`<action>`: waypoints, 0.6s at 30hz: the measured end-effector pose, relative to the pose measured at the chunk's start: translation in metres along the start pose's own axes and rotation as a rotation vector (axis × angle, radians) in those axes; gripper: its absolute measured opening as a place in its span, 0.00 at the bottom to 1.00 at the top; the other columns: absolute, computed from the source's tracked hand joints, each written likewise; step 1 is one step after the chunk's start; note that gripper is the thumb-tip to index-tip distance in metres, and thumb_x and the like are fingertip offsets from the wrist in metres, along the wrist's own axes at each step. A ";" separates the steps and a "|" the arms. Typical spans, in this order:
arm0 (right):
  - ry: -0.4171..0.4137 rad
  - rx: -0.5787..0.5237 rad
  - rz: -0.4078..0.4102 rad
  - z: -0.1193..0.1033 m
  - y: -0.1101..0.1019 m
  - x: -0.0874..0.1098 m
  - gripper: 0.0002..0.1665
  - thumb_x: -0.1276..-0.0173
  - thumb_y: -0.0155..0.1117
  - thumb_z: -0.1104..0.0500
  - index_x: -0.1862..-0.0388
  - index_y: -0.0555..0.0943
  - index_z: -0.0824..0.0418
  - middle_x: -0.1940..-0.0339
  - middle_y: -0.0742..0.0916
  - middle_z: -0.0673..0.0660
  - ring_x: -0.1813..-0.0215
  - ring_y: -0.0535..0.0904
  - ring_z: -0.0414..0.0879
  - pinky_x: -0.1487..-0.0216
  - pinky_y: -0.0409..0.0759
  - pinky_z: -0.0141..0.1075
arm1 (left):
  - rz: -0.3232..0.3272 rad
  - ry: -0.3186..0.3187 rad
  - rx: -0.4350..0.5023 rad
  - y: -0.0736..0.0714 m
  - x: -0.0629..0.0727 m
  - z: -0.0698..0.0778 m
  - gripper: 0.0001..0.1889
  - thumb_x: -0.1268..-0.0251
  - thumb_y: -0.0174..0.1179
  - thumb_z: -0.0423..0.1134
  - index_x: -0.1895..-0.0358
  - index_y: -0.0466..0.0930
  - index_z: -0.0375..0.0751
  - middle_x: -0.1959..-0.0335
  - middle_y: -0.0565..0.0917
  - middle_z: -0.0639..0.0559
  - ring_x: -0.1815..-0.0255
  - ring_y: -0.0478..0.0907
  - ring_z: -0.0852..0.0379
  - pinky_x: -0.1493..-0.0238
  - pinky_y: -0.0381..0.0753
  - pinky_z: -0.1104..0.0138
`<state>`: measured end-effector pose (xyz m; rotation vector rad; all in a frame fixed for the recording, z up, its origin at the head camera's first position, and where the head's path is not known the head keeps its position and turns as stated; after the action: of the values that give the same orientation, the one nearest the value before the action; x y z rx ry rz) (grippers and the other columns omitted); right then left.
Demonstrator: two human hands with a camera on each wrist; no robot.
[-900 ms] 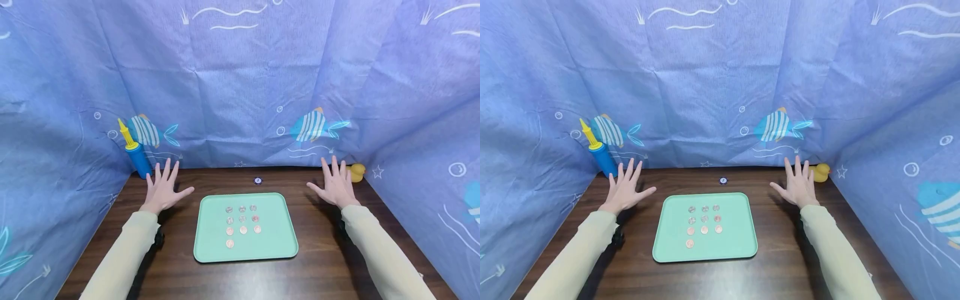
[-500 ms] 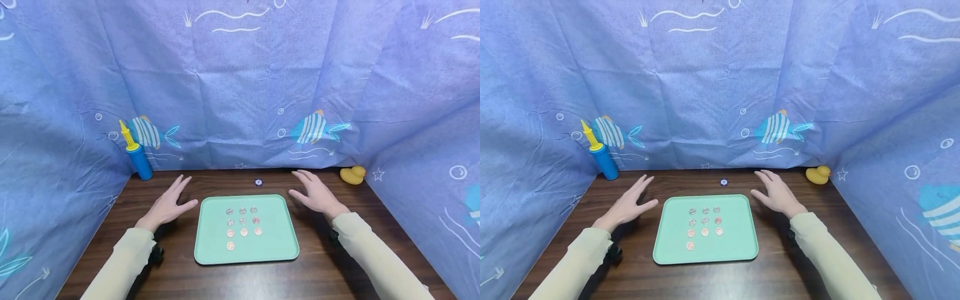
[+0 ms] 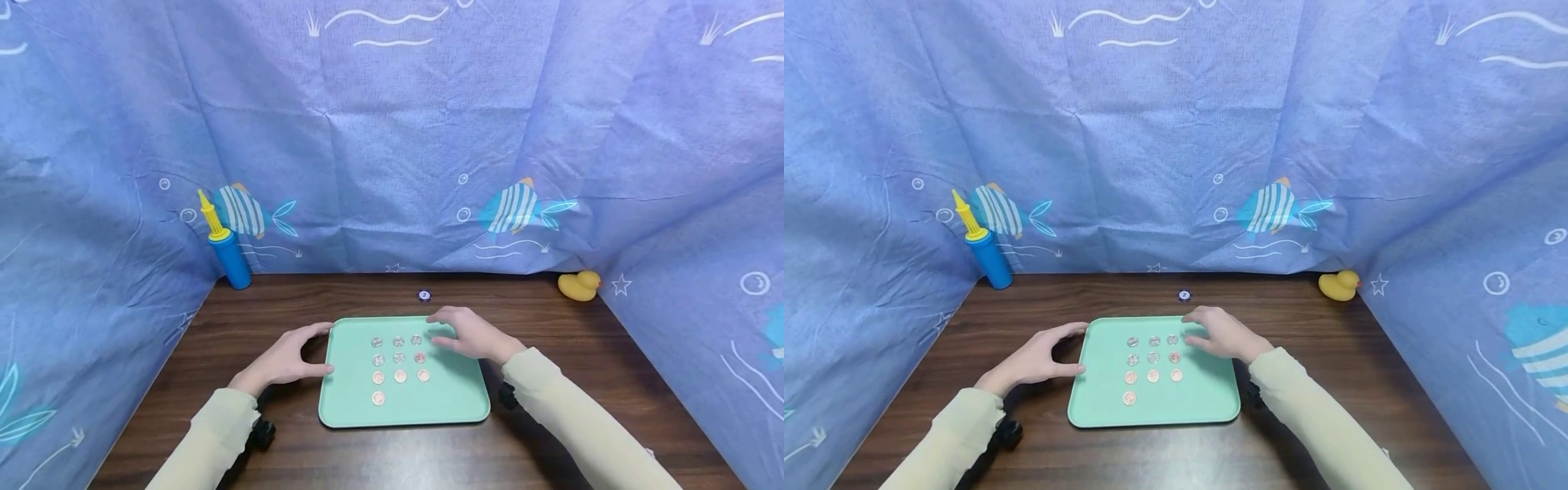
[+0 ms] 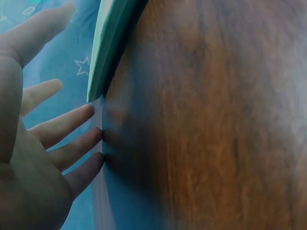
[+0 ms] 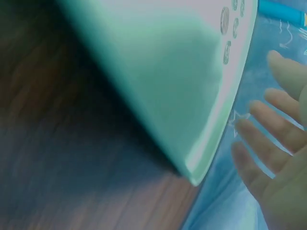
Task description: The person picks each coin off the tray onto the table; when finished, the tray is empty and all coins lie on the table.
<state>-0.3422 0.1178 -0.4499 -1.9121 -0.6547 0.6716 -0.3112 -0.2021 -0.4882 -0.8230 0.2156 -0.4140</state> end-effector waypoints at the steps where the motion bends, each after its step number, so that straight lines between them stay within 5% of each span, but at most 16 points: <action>1: -0.001 -0.011 -0.019 0.000 0.004 -0.003 0.23 0.25 0.71 0.56 0.37 0.84 0.67 0.42 0.88 0.60 0.39 0.85 0.54 0.37 0.83 0.49 | -0.007 -0.003 0.014 0.001 0.000 -0.001 0.47 0.40 0.76 0.59 0.20 0.67 0.48 0.24 0.73 0.51 0.22 0.68 0.44 0.26 0.68 0.40; 10: -0.012 -0.089 -0.096 -0.002 0.026 -0.027 0.19 0.29 0.75 0.60 0.42 0.87 0.65 0.45 0.90 0.59 0.46 0.87 0.51 0.43 0.85 0.43 | -0.052 0.004 0.078 0.002 0.001 -0.007 0.43 0.41 0.78 0.52 0.24 0.71 0.42 0.27 0.76 0.45 0.28 0.72 0.40 0.31 0.75 0.45; 18: -0.021 -0.072 -0.111 -0.004 0.037 -0.036 0.13 0.32 0.77 0.62 0.49 0.91 0.58 0.52 0.91 0.52 0.52 0.86 0.44 0.49 0.85 0.38 | -0.084 0.030 0.034 0.006 0.001 -0.006 0.42 0.41 0.78 0.52 0.26 0.74 0.38 0.28 0.76 0.42 0.28 0.72 0.38 0.33 0.78 0.48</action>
<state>-0.3590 0.0763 -0.4759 -1.9213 -0.8016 0.6065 -0.3111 -0.2027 -0.4970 -0.7949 0.2013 -0.5078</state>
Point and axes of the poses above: each hand's wrist, its own x-axis away from the middle knuckle, its own y-axis out of the palm, z = x × y, the point moved 9 cm from there along -x, towards the middle knuckle
